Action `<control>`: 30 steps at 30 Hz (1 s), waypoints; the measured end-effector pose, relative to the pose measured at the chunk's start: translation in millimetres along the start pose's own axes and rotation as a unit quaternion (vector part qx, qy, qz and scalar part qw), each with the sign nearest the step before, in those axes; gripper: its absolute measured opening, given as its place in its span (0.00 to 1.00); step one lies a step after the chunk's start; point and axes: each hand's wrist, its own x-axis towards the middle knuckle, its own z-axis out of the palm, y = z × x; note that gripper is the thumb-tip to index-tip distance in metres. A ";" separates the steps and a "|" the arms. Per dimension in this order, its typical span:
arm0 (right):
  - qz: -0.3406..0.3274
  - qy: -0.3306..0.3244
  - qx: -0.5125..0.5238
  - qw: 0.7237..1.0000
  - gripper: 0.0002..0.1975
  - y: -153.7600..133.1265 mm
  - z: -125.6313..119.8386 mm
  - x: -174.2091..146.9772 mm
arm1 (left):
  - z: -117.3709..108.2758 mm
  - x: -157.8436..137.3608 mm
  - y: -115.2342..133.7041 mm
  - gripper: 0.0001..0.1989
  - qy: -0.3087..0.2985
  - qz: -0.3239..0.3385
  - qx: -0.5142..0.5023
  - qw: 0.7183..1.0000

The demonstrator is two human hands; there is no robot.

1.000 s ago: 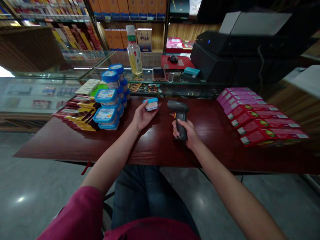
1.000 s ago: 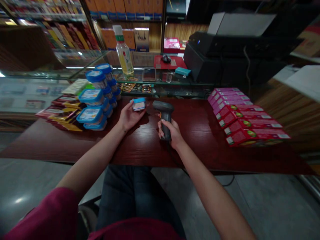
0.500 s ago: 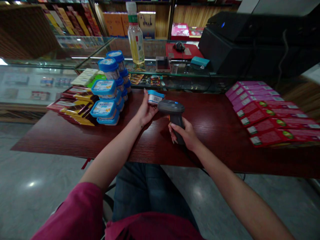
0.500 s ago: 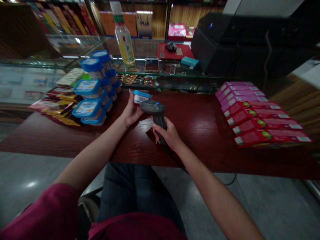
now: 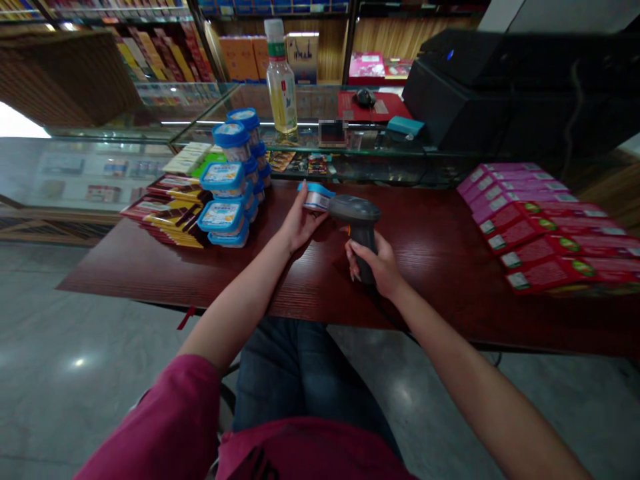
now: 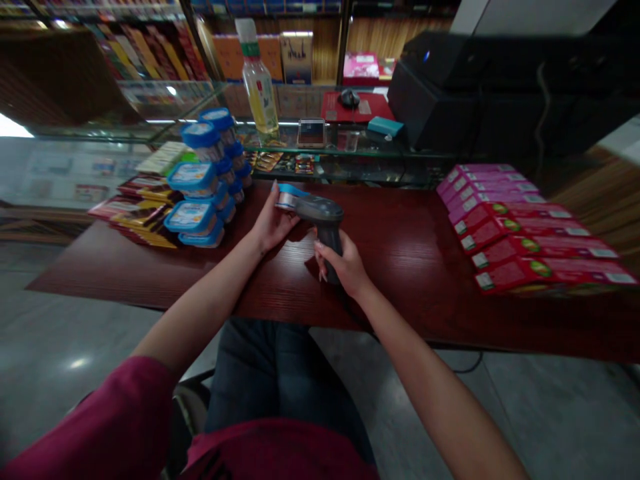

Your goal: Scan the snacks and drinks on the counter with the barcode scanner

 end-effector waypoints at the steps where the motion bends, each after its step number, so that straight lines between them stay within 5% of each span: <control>1: -0.003 0.002 -0.001 1.000 0.22 0.0 0.2 -0.6 | 1.2 -4.1 0.2 0.18 0.001 0.004 0.007 1.000; 3: -0.010 0.011 0.004 1.000 0.21 -0.5 2.6 -2.5 | 4.0 -16.6 2.3 0.16 -0.005 0.036 0.033 0.999; 6: -0.014 0.028 0.032 0.999 0.21 -0.5 12.8 -5.4 | 4.2 -48.0 14.1 0.22 0.014 0.172 0.138 0.975; 11: 0.002 0.022 0.074 0.997 0.20 4.8 46.5 -6.7 | -20.3 -113.2 61.3 0.31 0.133 0.391 0.358 0.838; 15: 0.000 0.009 0.081 0.997 0.18 12.8 75.6 -3.6 | -54.0 -137.9 93.1 0.28 0.239 0.445 0.439 0.743; 20: 0.007 0.013 0.070 0.997 0.20 20.1 89.8 0.2 | -84.3 -129.0 89.6 0.31 0.337 0.478 0.471 0.660; 23: 0.007 0.027 0.077 0.997 0.20 21.3 85.2 -0.2 | -88.5 -120.3 82.3 0.30 0.354 0.488 0.464 0.649; 30: -0.012 0.043 0.099 0.994 0.21 18.6 64.0 -5.8 | -86.0 -105.3 84.7 0.32 0.330 0.467 0.459 0.680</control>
